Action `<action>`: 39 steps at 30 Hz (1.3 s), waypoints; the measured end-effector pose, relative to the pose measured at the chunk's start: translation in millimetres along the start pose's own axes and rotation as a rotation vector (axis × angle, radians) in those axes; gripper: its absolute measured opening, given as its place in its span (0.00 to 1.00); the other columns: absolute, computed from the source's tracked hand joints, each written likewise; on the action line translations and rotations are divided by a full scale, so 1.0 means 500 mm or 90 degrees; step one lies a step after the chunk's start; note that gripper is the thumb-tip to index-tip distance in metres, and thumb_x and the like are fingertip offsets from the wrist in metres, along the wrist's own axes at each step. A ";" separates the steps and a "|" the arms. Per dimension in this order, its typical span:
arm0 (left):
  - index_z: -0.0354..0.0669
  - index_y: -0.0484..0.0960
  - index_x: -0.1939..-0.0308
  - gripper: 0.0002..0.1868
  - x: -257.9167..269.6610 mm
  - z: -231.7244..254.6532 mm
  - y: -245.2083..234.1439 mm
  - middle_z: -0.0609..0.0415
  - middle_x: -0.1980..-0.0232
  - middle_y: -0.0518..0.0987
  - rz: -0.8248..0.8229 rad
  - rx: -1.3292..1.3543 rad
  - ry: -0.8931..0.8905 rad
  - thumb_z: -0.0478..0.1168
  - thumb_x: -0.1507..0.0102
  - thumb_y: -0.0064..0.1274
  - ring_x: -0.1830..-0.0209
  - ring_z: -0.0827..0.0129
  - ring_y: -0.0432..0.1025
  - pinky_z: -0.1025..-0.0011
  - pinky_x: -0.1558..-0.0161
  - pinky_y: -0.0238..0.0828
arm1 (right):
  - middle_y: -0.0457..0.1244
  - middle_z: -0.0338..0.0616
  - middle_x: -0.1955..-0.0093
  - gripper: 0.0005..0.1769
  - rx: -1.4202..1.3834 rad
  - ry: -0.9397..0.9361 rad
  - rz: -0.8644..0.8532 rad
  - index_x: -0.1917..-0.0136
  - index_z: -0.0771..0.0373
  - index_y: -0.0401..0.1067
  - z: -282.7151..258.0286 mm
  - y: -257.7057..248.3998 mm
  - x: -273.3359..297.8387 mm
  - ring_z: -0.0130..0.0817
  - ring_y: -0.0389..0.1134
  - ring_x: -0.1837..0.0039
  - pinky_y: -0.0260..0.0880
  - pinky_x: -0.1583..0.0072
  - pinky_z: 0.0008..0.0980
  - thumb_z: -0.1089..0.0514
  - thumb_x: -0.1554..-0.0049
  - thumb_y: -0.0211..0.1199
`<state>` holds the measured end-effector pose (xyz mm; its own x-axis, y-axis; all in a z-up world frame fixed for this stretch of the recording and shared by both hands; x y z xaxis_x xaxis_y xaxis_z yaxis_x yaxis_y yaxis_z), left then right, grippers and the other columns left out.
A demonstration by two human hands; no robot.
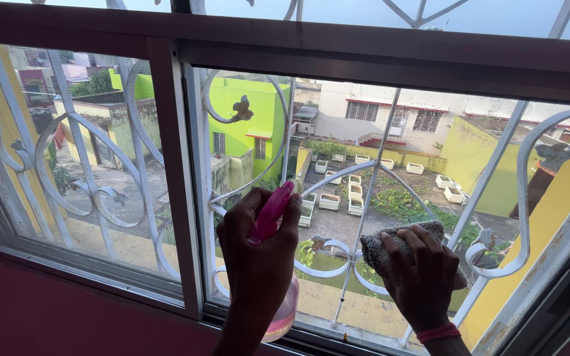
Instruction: The person cleans a glass window by spraying liquid from a bottle and wiping the surface with a cloth.
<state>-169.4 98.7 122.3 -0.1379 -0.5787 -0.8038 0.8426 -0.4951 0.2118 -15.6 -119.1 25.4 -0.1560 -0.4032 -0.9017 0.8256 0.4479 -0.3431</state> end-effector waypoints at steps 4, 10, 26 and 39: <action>0.38 0.80 0.60 0.12 -0.005 0.000 0.001 0.51 0.61 0.76 -0.016 -0.016 -0.027 0.41 0.39 0.64 0.63 0.65 0.69 0.65 0.59 0.68 | 0.60 0.39 0.34 0.39 0.000 0.007 -0.009 0.34 0.47 0.70 0.004 0.001 0.000 0.42 0.58 0.26 0.55 0.33 0.52 0.57 0.60 0.73; 0.40 0.82 0.65 0.10 -0.015 -0.002 -0.009 0.56 0.69 0.78 -0.056 0.015 -0.127 0.43 0.40 0.64 0.71 0.69 0.72 0.68 0.64 0.69 | 0.60 0.40 0.35 0.40 -0.014 0.009 -0.014 0.34 0.48 0.70 0.004 0.003 0.001 0.43 0.57 0.26 0.54 0.33 0.53 0.58 0.62 0.74; 0.41 0.84 0.66 0.10 -0.011 -0.027 -0.036 0.55 0.76 0.79 -0.075 -0.020 -0.215 0.44 0.40 0.63 0.76 0.73 0.70 0.70 0.71 0.65 | 0.60 0.41 0.35 0.29 -0.004 0.012 0.010 0.35 0.49 0.71 -0.002 0.007 0.004 0.44 0.58 0.26 0.54 0.32 0.54 0.50 0.50 0.69; 0.35 0.84 0.68 0.08 0.085 -0.092 0.029 0.52 0.75 0.85 -0.147 0.139 -0.325 0.37 0.42 0.64 0.73 0.74 0.80 0.74 0.69 0.74 | 0.61 0.42 0.34 0.31 -0.015 0.029 -0.006 0.35 0.49 0.70 -0.031 0.058 0.087 0.45 0.58 0.26 0.56 0.30 0.54 0.48 0.52 0.68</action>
<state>-139.1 97.0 65.5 -0.5833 -0.6513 -0.4853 0.6416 -0.7359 0.2165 -6.6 -111.2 -27.7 -0.1879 -0.3709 -0.9095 0.8114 0.4632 -0.3565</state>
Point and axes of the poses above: each hand's wrist, its own x-axis away from the middle knuckle, its own y-axis out of the palm, z = x × y, the point moved 2 cm from there along -x, towards the middle knuckle
